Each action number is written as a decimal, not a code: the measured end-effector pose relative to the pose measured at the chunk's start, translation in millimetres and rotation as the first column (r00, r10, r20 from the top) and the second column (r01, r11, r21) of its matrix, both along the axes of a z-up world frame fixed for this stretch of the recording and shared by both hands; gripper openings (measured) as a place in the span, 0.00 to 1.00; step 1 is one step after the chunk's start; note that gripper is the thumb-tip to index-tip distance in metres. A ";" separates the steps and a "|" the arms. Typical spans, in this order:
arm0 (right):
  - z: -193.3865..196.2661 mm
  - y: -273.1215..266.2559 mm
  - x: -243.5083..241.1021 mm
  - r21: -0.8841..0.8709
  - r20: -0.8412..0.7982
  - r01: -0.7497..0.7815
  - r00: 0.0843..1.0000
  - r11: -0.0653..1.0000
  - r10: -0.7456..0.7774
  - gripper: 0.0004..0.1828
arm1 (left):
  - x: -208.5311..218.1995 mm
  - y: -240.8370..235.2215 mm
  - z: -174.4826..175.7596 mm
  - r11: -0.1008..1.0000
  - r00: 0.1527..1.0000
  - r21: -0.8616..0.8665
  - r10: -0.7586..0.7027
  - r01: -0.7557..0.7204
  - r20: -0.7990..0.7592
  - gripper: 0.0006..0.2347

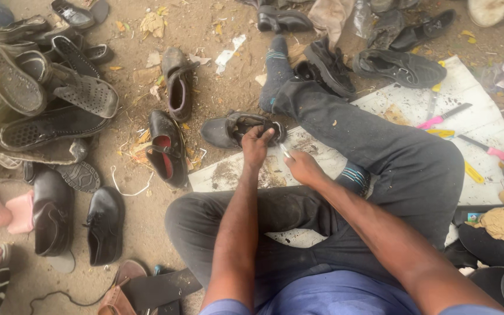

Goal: The person sits on the ground and uses a knife to scrape and clean the sole of a black shoe. They hold the shoe with one hand and scrape the sole with the other, occasionally turning the shoe to access different areas. The person also picks up and places down other shoes from a pile nearby.

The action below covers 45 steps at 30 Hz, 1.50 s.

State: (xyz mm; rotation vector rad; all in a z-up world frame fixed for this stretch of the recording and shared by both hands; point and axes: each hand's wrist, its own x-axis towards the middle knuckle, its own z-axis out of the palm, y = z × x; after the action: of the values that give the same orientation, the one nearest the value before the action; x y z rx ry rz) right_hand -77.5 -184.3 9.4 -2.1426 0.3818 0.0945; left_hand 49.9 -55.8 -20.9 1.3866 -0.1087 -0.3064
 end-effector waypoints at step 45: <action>-22.4 51.3 26.0 0.042 -0.092 0.088 0.992 0.995 -0.084 0.20 | 31.5 -17.8 3.6 0.509 0.580 -0.306 0.562 -0.804 -0.590 0.04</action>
State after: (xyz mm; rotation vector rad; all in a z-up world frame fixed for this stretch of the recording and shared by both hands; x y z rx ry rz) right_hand -51.5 -133.0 -13.0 -2.0785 0.5200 0.1500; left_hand 81.4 -73.6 -17.3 0.6457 0.7015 0.1401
